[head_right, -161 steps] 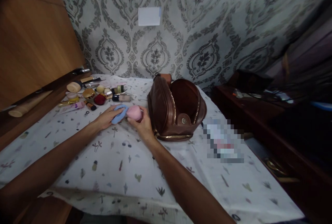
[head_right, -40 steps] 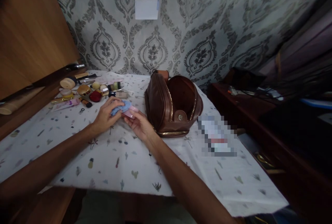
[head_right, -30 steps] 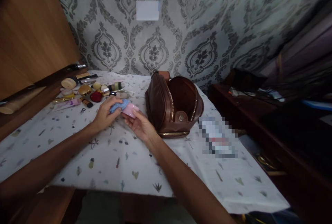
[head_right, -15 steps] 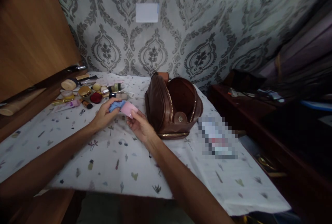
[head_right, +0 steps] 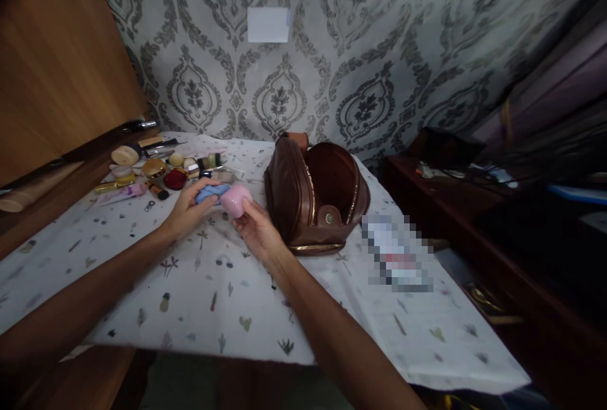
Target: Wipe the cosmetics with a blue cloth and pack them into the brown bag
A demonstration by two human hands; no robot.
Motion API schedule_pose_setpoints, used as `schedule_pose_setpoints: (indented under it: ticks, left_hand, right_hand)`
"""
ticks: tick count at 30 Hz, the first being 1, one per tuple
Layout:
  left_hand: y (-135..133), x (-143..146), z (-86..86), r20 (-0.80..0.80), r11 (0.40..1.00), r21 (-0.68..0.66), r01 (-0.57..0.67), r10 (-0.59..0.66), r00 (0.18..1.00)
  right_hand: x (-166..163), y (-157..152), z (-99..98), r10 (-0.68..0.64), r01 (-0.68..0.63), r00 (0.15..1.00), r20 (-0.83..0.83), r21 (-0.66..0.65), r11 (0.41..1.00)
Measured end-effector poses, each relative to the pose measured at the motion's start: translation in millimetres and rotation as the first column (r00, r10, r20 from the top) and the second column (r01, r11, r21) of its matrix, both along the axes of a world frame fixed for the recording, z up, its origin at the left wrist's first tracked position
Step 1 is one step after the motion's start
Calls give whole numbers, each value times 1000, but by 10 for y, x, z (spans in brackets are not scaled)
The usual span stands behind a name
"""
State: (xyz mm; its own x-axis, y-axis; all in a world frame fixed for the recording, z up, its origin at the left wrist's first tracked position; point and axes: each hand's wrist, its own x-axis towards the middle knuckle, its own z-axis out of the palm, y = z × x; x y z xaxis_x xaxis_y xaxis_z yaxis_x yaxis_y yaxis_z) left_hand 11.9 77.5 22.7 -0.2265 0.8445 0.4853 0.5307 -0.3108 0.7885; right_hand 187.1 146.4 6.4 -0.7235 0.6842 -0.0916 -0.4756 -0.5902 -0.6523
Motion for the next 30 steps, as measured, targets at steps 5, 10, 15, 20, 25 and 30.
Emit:
schedule_pose_setpoints:
  ticks: [5, 10, 15, 20, 25, 30]
  left_hand:
    - [-39, 37, 50, -46, 998, 66, -2, 5, 999]
    - [-82, 92, 130, -160, 986, 170, -1, 29, 987]
    - [-59, 54, 112, -133, 990, 139, 5, 14, 991]
    - [-15, -10, 33, -18, 999, 28, 30, -30, 999]
    - [-9, 25, 11, 54, 996, -67, 52, -48, 997]
    - [-12, 84, 9, 74, 989, -112, 101, -93, 993]
  right_hand:
    - [-3, 0, 6, -31, 30, 999, 12, 13, 999]
    - [-7, 20, -13, -63, 62, 997, 34, 16, 998]
    - [1, 19, -16, -8, 8, 1000, 16, 22, 1000]
    - [9, -22, 26, 10, -9, 1000, -21, 12, 1000]
    - [-1, -8, 26, -34, 35, 997, -69, 10, 999]
    - [-26, 30, -38, -126, 130, 991, -52, 66, 989]
